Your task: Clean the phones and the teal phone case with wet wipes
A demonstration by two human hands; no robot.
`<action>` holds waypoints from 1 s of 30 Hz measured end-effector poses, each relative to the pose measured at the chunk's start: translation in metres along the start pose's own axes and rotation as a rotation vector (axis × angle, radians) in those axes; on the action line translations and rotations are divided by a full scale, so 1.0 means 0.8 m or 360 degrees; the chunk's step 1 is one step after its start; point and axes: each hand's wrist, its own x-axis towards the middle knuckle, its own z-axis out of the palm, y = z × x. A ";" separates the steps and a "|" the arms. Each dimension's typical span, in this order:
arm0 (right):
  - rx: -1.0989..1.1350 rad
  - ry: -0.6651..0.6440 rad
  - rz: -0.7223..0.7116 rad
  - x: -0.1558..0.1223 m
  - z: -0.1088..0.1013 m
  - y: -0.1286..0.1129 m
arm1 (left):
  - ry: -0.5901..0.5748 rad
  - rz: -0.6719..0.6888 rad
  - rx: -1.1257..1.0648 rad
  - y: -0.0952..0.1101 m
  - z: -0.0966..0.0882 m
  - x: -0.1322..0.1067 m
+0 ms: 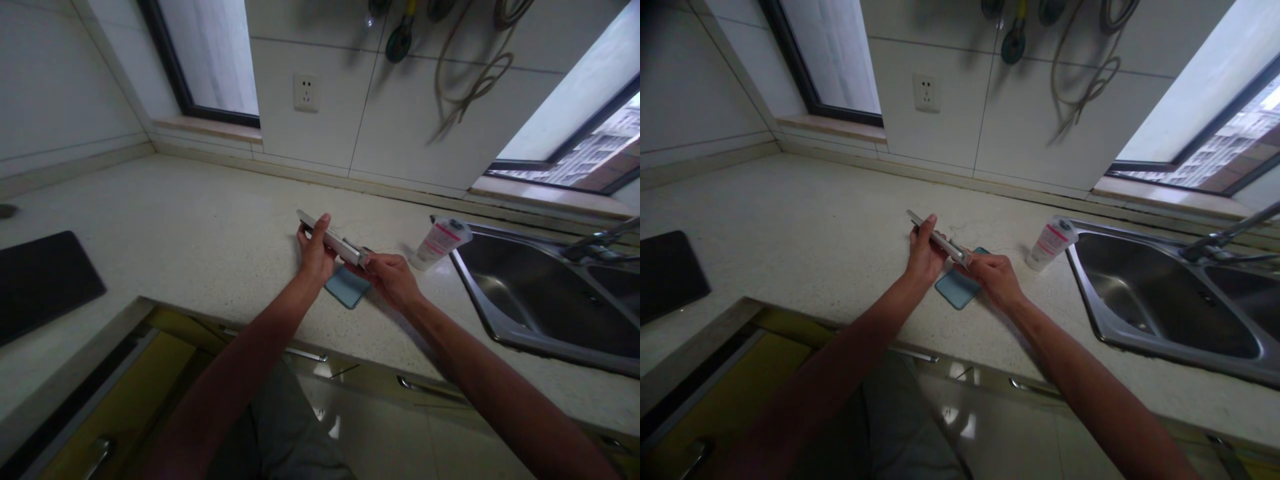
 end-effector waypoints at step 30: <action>-0.0015 -0.0007 -0.0059 -0.001 0.003 0.000 | 0.0025 0.0010 -0.0025 -0.004 -0.004 0.005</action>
